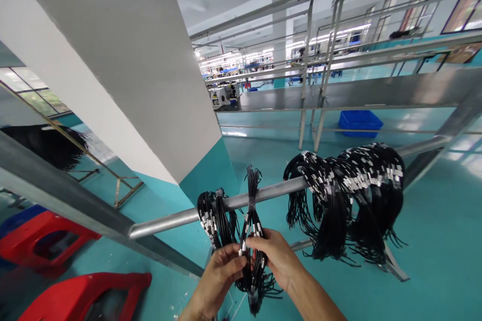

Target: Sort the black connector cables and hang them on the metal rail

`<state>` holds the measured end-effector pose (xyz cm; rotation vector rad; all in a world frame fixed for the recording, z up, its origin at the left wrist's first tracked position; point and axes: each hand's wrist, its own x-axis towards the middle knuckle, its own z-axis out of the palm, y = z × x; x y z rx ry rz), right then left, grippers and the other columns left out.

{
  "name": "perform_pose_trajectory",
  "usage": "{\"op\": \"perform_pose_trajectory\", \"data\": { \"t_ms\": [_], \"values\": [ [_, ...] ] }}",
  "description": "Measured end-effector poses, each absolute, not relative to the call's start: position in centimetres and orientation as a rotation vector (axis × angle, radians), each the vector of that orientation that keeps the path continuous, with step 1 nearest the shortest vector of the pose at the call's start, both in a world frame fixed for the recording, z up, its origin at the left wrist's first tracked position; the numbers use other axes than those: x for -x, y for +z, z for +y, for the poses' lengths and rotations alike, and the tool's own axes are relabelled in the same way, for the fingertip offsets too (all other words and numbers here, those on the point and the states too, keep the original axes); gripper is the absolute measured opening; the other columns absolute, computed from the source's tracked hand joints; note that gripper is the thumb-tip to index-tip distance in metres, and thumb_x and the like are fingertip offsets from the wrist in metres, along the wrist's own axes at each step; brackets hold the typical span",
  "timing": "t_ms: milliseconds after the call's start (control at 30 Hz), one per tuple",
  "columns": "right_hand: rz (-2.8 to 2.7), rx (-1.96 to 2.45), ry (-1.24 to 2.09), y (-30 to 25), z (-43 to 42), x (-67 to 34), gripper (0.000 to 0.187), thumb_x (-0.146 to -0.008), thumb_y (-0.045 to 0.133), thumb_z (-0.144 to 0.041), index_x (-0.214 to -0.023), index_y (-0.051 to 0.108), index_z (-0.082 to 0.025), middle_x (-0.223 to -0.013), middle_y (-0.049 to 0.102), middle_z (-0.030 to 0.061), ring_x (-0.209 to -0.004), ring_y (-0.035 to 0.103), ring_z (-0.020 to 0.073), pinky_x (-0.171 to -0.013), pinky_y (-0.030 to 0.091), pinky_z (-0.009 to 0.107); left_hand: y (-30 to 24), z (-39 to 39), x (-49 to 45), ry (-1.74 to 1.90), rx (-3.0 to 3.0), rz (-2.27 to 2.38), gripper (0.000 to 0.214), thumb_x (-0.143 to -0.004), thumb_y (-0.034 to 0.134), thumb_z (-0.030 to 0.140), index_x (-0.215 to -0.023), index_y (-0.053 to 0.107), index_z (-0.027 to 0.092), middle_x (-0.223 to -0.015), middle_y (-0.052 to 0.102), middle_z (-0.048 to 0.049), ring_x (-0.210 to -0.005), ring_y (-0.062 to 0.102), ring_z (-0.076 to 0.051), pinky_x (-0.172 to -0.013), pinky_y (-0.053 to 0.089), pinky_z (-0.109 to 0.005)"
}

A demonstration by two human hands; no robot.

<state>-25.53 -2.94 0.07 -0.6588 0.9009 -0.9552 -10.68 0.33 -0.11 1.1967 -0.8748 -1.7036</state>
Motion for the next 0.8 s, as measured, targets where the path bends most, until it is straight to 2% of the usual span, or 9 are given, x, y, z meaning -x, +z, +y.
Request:
{"op": "perform_pose_trajectory", "data": {
  "t_ms": [100, 200, 300, 467, 567, 700, 800],
  "values": [
    [0.939, 0.651, -0.958, -0.1, -3.1, 25.7, 0.001, -0.062, 0.063, -0.016, -0.063, 0.063, -0.017, -0.053, 0.057, -0.0039, -0.051, 0.051, 0.0116, -0.053, 0.039, 0.025, -0.2, 0.5, 10.5, -1.734, -1.194, -0.811, 0.027, -0.065, 0.071, 0.028, -0.087, 0.064, 0.013, -0.082, 0.068, -0.0093, -0.074, 0.06, -0.017, -0.069, 0.043, -0.029],
    [0.935, 0.666, -0.961, 0.1, -3.0, 26.0, 0.007, -0.064, 0.057, -0.015, -0.058, 0.06, -0.017, -0.053, 0.057, -0.0034, -0.052, 0.051, 0.0114, -0.052, 0.039, 0.024, -0.5, 0.6, 10.2, -1.761, -1.159, -0.735, 0.027, -0.065, 0.071, 0.025, -0.089, 0.064, 0.015, -0.084, 0.067, -0.0082, -0.075, 0.06, -0.016, -0.072, 0.043, -0.029],
    [0.906, 0.685, -0.956, 0.4, -2.8, 26.1, 0.008, -0.066, 0.059, -0.018, -0.058, 0.06, -0.016, -0.052, 0.057, -0.0028, -0.053, 0.051, 0.0116, -0.055, 0.04, 0.025, -0.9, 0.5, 10.2, -1.758, -1.18, -0.746, 0.031, -0.063, 0.073, 0.027, -0.09, 0.065, 0.015, -0.089, 0.068, -0.0094, -0.076, 0.06, -0.017, -0.071, 0.044, -0.029],
    [0.937, 0.699, -0.95, 0.4, -2.8, 25.9, 0.015, -0.062, 0.071, -0.026, -0.065, 0.06, -0.016, -0.056, 0.056, -0.0039, -0.056, 0.052, 0.0112, -0.053, 0.037, 0.024, -1.8, -0.4, 11.0, -1.726, -1.212, -0.864, 0.032, -0.052, 0.079, 0.032, -0.076, 0.067, 0.013, -0.068, 0.066, -0.0048, -0.058, 0.054, -0.012, -0.055, 0.039, -0.023],
    [0.967, 0.678, -0.939, 0.3, -3.0, 25.9, 0.013, -0.061, 0.07, -0.023, -0.063, 0.06, -0.016, -0.054, 0.055, -0.0042, -0.055, 0.051, 0.0115, -0.051, 0.036, 0.023, -1.9, -0.7, 11.3, -1.75, -1.2, -0.854, 0.032, -0.049, 0.081, 0.03, -0.073, 0.067, 0.014, -0.067, 0.065, -0.0034, -0.057, 0.053, -0.011, -0.055, 0.037, -0.022],
    [0.964, 0.616, -0.918, 0.6, -3.0, 26.0, 0.006, -0.062, 0.063, -0.021, -0.061, 0.058, -0.018, -0.051, 0.054, -0.0048, -0.05, 0.051, 0.0116, -0.051, 0.039, 0.025, -1.2, -0.2, 10.9, -1.749, -1.203, -0.79, 0.027, -0.056, 0.077, 0.025, -0.078, 0.065, 0.015, -0.07, 0.066, -0.0037, -0.062, 0.057, -0.013, -0.061, 0.04, -0.025],
    [0.92, 0.605, -0.911, 1.0, -3.0, 25.9, 0.008, -0.062, 0.062, -0.023, -0.059, 0.057, -0.018, -0.051, 0.055, -0.0037, -0.048, 0.051, 0.012, -0.051, 0.041, 0.026, -1.0, 0.1, 10.2, -1.761, -1.169, -0.726, 0.025, -0.061, 0.074, 0.021, -0.083, 0.064, 0.015, -0.072, 0.066, -0.0041, -0.064, 0.059, -0.014, -0.066, 0.042, -0.027]
  ]
}}
